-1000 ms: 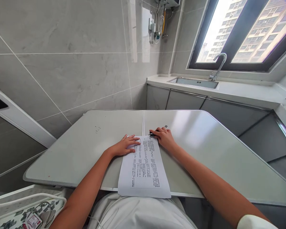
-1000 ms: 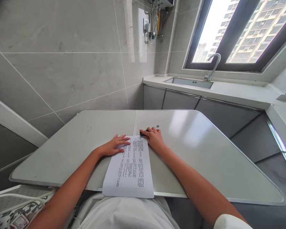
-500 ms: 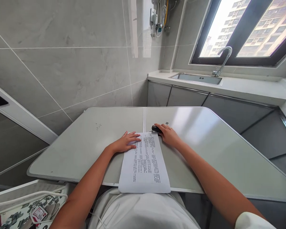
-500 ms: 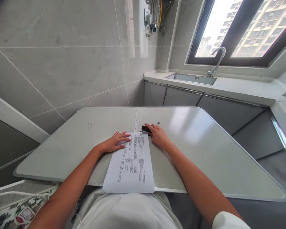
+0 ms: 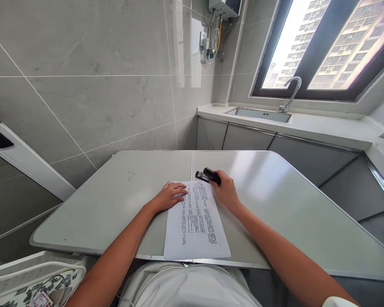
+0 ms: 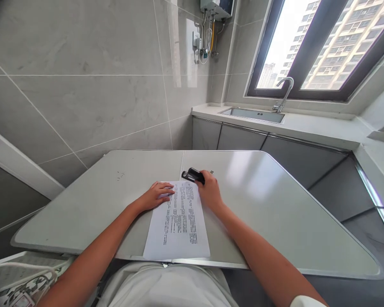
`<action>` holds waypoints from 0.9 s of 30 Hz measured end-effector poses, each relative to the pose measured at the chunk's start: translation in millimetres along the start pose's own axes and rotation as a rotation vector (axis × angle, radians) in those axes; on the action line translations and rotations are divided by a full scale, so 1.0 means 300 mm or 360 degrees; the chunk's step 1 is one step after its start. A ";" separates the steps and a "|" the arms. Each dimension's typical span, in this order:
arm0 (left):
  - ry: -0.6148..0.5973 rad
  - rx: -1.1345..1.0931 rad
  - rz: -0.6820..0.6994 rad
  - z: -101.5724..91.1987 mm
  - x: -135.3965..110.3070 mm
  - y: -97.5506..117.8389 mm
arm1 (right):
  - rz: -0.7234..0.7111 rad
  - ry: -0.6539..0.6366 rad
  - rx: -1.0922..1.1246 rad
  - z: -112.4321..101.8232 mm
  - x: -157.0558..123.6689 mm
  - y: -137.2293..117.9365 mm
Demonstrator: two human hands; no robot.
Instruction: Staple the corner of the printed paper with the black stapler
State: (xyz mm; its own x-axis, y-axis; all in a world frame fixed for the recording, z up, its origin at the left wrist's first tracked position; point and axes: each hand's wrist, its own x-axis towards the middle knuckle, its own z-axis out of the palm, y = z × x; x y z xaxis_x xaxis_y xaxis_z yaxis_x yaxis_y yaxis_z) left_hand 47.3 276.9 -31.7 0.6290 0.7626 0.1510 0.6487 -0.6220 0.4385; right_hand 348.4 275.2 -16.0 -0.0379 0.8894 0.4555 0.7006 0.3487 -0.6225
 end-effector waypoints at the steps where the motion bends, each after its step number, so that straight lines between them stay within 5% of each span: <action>1: 0.0101 0.0009 -0.0045 0.000 0.003 -0.002 | -0.0046 -0.0110 0.0063 0.019 -0.020 -0.029; 5: 0.0597 -0.0070 -0.0385 -0.007 0.008 -0.033 | -0.0200 -0.0558 0.0112 0.074 -0.099 -0.126; 8: 0.0762 -0.0185 -0.0532 -0.014 0.002 -0.064 | -0.0218 -0.0754 0.0029 0.074 -0.110 -0.151; 12: 0.0786 -0.0226 -0.0576 -0.015 -0.003 -0.084 | -0.0285 -0.0942 -0.0028 0.011 -0.059 -0.108; 18: 0.0671 -0.0238 -0.0579 -0.006 0.000 -0.081 | -0.0140 -0.1396 -0.0105 -0.175 0.013 0.067; 27: 0.0697 -0.0278 -0.0581 0.009 -0.002 -0.105 | 0.0039 -0.1512 -0.0155 -0.263 0.058 0.160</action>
State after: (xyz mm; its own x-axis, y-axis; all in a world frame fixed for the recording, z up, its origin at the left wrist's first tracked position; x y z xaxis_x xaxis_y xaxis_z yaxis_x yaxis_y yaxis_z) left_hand 27.7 295.7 -47.9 0.1192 0.9470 0.2982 0.6864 -0.2956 0.6644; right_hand 437.6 284.2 12.2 -0.5549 0.7794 -0.2909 0.7637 0.3386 -0.5496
